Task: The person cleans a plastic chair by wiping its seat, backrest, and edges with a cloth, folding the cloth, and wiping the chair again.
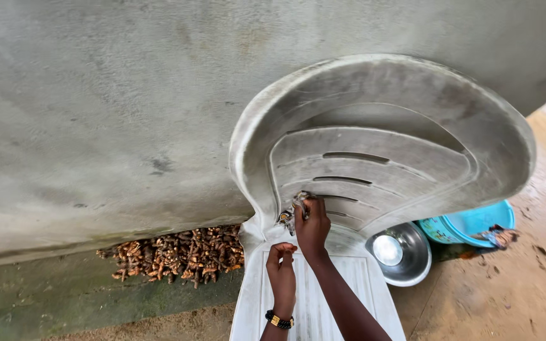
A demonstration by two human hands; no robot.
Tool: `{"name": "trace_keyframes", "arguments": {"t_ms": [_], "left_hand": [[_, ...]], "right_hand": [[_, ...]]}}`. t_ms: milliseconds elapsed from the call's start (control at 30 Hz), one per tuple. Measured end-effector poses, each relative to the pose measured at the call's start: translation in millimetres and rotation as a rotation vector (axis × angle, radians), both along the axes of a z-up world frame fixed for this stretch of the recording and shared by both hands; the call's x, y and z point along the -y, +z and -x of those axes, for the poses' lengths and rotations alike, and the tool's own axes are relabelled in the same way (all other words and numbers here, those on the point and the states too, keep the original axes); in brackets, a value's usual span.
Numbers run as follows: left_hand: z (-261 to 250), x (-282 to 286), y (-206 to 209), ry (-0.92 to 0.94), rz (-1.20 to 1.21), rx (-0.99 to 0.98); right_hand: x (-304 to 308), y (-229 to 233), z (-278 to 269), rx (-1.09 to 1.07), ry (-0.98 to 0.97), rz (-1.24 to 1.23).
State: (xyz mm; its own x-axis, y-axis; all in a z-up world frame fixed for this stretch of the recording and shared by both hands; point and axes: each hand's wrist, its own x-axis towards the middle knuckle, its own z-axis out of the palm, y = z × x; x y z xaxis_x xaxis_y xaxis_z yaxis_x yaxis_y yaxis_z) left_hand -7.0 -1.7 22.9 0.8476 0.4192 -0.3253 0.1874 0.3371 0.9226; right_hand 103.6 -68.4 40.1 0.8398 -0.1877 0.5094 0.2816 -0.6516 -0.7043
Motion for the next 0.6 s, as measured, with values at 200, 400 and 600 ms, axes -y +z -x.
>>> {"name": "trace_keyframes", "arguments": {"t_ms": [200, 400, 600], "left_hand": [[-7, 9, -14, 0.065, 0.059, -0.022], [4, 15, 9, -0.038, 0.013, -0.011], [5, 40, 22, -0.146, 0.060, 0.001]], "right_hand": [[-4, -7, -7, 0.023, 0.294, 0.262], [88, -13, -14, -0.055, -0.150, 0.315], [149, -13, 15, -0.156, -0.437, 0.182]]}}
